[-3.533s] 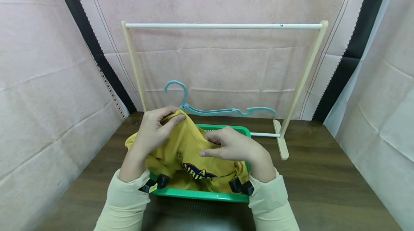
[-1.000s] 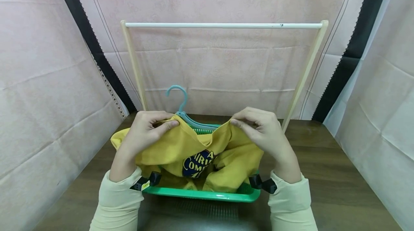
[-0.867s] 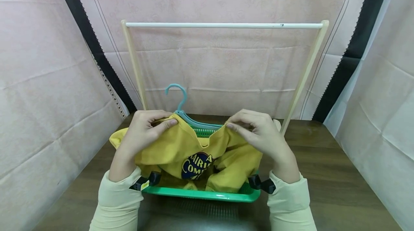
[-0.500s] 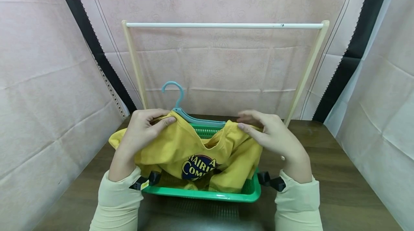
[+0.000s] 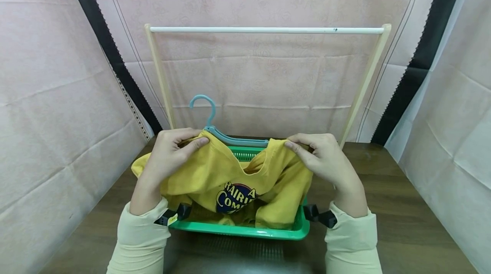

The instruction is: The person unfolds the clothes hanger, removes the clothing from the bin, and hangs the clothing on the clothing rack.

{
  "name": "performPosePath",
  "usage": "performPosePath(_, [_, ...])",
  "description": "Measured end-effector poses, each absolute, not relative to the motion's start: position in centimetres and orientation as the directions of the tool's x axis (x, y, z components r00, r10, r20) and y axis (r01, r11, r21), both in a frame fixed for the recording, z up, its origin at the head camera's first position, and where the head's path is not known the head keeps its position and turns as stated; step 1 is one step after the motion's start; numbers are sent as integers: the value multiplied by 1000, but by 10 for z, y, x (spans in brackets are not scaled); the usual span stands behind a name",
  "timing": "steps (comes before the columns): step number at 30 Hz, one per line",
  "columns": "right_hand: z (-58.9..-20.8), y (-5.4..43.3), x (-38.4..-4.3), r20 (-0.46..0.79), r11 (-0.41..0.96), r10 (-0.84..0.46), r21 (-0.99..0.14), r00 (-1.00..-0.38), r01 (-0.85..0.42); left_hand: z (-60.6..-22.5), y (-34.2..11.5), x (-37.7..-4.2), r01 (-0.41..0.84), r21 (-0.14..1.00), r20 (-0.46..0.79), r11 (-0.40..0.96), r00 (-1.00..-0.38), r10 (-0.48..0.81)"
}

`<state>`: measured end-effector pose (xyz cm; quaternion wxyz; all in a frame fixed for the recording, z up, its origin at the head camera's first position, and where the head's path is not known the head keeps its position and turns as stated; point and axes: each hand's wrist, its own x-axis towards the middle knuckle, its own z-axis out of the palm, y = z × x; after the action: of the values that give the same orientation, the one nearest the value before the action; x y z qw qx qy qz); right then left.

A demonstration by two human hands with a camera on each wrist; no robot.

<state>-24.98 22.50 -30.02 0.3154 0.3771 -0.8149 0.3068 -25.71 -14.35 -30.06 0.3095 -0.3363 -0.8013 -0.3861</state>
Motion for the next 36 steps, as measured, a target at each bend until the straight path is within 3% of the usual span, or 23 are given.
performPosePath(15, [-306, 191, -256, 849, 487, -392, -134, -353, -863, -306, -125, -258, 804, 343, 769, 486, -538, 346])
performPosePath(21, [-308, 176, -256, 853, 442, -422, -101, -306, -891, -309, -108, -257, 830, 345, 730, 438, -530, 430])
performPosePath(26, [-309, 167, -254, 774, 394, -513, -172, -371, -903, -310, -101, -254, 815, 377, 680, 440, -566, 467])
performPosePath(36, [-301, 208, -245, 597, 526, -533, -322, -600, -787, -309, -109, -258, 808, 343, 729, 479, -551, 406])
